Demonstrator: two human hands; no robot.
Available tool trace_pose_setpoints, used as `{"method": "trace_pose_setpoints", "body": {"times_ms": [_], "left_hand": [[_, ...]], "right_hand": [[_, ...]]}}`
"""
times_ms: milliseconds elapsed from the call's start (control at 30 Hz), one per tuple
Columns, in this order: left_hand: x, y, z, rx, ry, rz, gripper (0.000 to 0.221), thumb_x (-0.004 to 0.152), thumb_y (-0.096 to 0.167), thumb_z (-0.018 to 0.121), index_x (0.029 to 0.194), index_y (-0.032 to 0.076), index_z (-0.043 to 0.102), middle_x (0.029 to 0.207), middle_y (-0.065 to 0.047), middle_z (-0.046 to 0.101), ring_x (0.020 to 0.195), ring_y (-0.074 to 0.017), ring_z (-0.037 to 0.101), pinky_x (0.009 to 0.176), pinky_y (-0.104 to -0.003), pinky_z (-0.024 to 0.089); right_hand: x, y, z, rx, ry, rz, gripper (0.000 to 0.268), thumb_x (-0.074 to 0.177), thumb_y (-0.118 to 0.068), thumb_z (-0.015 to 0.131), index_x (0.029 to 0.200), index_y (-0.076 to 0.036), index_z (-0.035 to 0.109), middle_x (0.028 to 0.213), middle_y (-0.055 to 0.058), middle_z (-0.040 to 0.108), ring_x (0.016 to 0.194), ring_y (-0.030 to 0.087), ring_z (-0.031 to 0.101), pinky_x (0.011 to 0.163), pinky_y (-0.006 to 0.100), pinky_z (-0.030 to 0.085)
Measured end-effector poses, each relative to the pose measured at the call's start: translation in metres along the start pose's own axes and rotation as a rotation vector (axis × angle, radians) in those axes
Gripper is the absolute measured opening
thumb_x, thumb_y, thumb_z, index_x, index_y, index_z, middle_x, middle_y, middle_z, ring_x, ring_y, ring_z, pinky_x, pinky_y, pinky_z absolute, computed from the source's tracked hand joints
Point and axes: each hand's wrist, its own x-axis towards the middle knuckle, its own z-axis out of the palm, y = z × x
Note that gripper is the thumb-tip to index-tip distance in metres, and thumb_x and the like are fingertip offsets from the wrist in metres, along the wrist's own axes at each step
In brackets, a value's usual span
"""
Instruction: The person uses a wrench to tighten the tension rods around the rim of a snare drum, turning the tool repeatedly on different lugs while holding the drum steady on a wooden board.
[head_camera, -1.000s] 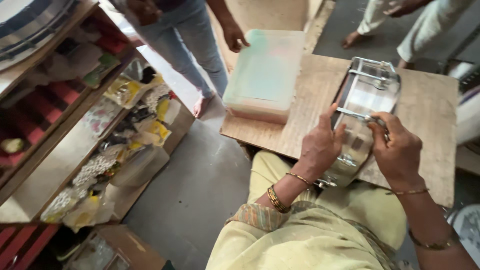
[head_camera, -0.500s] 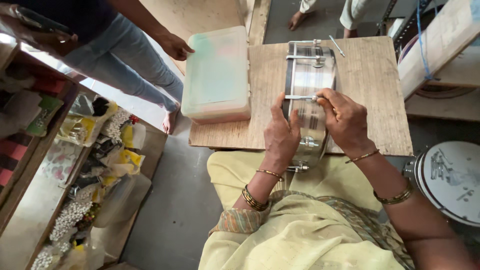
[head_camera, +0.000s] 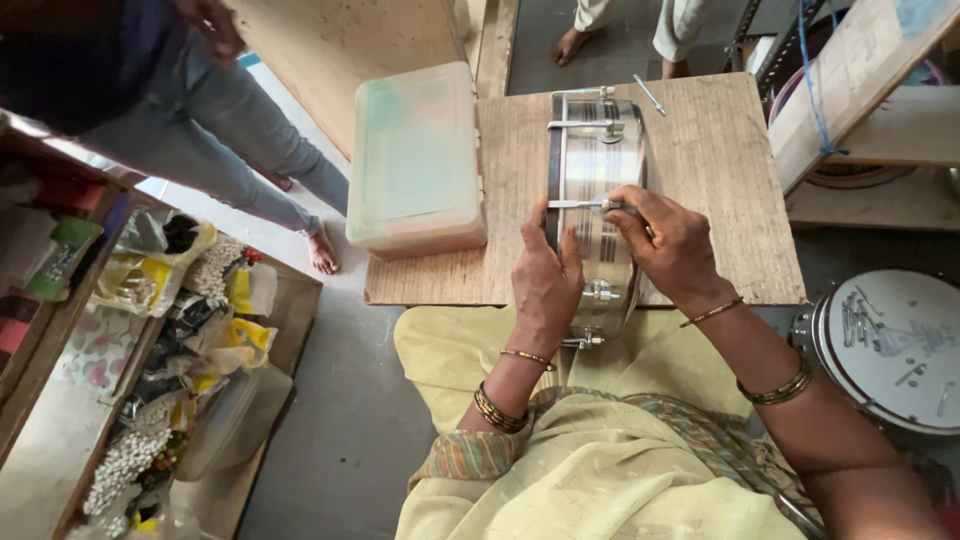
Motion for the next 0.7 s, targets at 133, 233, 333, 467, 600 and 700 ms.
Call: {"method": "trace_pose_setpoints", "body": {"times_ms": [133, 233, 333, 467, 600, 700], "left_hand": [[0.0, 0.002, -0.001, -0.005, 0.025, 0.078, 0.055, 0.104, 0.015, 0.059, 0.151, 0.004, 0.032, 0.12, -0.031, 0.067, 0.088, -0.0474, 0.07, 0.068, -0.052, 0.054], [-0.001, 0.004, -0.002, -0.008, -0.066, -0.122, 0.055, 0.102, 0.017, 0.06, 0.15, 0.006, 0.036, 0.107, -0.028, 0.071, 0.077, -0.046, 0.07, 0.063, -0.054, 0.052], [0.002, 0.002, -0.001, -0.01, -0.026, -0.057, 0.054, 0.103, 0.018, 0.06, 0.15, 0.006, 0.037, 0.107, -0.029, 0.07, 0.082, -0.0468, 0.07, 0.066, -0.053, 0.054], [0.004, 0.0, -0.002, -0.023, -0.047, -0.097, 0.055, 0.102, 0.019, 0.061, 0.15, 0.006, 0.038, 0.099, -0.027, 0.07, 0.077, -0.0443, 0.069, 0.065, -0.053, 0.053], [0.005, 0.0, -0.003, -0.052, -0.052, -0.094, 0.056, 0.102, 0.019, 0.062, 0.151, 0.005, 0.039, 0.093, -0.024, 0.069, 0.073, -0.0402, 0.068, 0.066, -0.05, 0.053], [0.005, -0.001, -0.006, -0.07, -0.056, -0.084, 0.057, 0.101, 0.018, 0.063, 0.151, 0.004, 0.039, 0.102, -0.024, 0.069, 0.069, -0.038, 0.066, 0.064, -0.05, 0.052]], "right_hand": [[-0.001, 0.002, 0.003, -0.025, 0.045, -0.035, 0.017, 0.099, -0.013, 0.073, 0.115, -0.009, 0.069, 0.091, 0.013, 0.071, 0.075, 0.031, 0.068, 0.063, 0.04, 0.052], [-0.002, 0.002, 0.005, -0.043, 0.073, -0.033, 0.016, 0.098, -0.012, 0.074, 0.113, -0.009, 0.07, 0.092, 0.013, 0.071, 0.077, 0.031, 0.068, 0.064, 0.04, 0.052], [-0.001, 0.001, 0.008, -0.045, 0.075, 0.002, 0.016, 0.097, -0.01, 0.075, 0.112, -0.008, 0.07, 0.09, 0.013, 0.071, 0.076, 0.03, 0.068, 0.064, 0.039, 0.052], [0.001, 0.002, 0.01, 0.023, 0.071, 0.025, 0.017, 0.098, -0.005, 0.073, 0.115, -0.008, 0.07, 0.093, 0.011, 0.072, 0.081, 0.025, 0.072, 0.069, 0.035, 0.054], [0.003, 0.004, 0.014, 0.018, 0.081, 0.044, 0.017, 0.098, -0.003, 0.074, 0.114, -0.006, 0.071, 0.094, 0.011, 0.073, 0.082, 0.022, 0.072, 0.07, 0.033, 0.054], [0.001, 0.002, 0.015, 0.009, 0.083, 0.047, 0.017, 0.098, -0.003, 0.074, 0.115, -0.005, 0.072, 0.095, 0.011, 0.073, 0.084, 0.021, 0.072, 0.072, 0.032, 0.055]]}}
